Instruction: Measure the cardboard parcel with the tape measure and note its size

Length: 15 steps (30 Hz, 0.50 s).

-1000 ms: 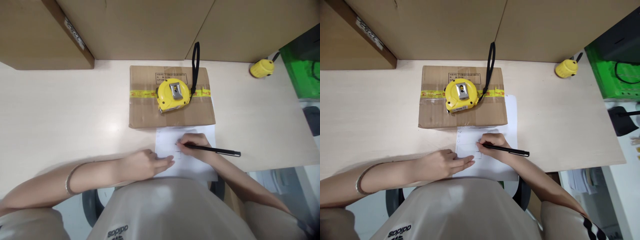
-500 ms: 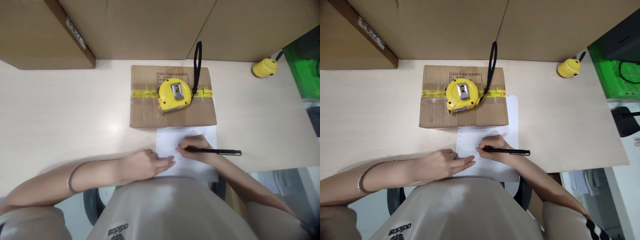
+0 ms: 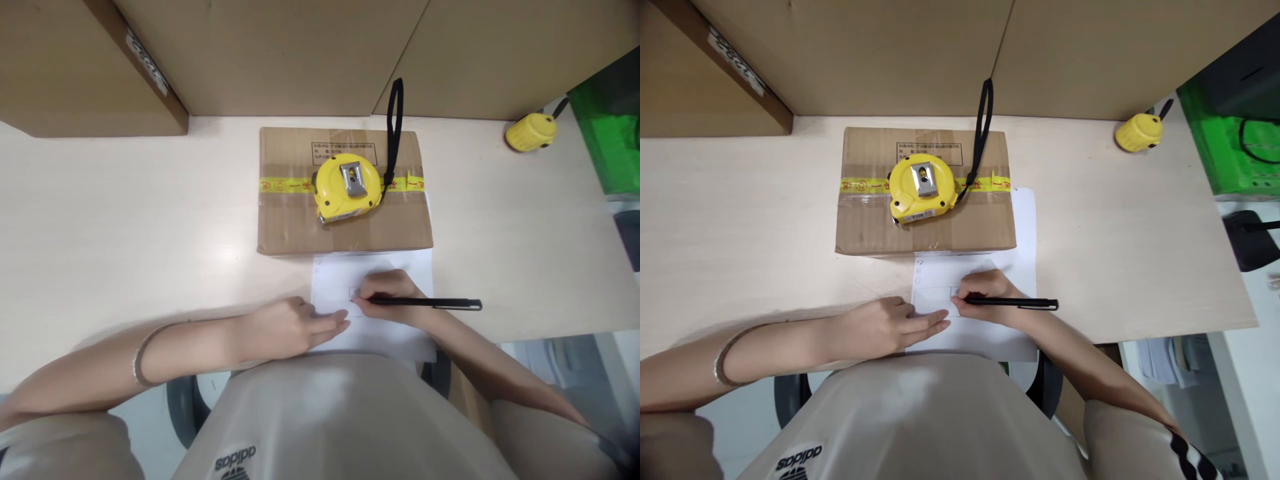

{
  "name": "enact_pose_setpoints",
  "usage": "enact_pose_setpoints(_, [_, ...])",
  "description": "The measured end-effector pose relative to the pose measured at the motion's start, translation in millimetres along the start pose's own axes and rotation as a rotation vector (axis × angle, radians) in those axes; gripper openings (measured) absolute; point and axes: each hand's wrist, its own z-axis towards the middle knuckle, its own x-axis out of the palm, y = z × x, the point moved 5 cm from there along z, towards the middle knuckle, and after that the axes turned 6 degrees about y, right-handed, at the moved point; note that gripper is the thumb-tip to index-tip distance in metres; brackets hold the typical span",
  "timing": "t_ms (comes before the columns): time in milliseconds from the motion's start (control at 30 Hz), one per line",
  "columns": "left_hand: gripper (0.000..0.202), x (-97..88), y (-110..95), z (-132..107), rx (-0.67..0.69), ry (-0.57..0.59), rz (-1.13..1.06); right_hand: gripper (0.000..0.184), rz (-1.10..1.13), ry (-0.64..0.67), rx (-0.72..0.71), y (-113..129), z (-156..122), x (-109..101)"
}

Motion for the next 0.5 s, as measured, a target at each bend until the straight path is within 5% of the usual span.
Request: enact_pose_setpoints(500, [0.053, -1.6, 0.0, 0.2, 0.004, 0.013, 0.031, 0.030, 0.011, -0.002, -0.065, -0.7, -0.9, 1.9])
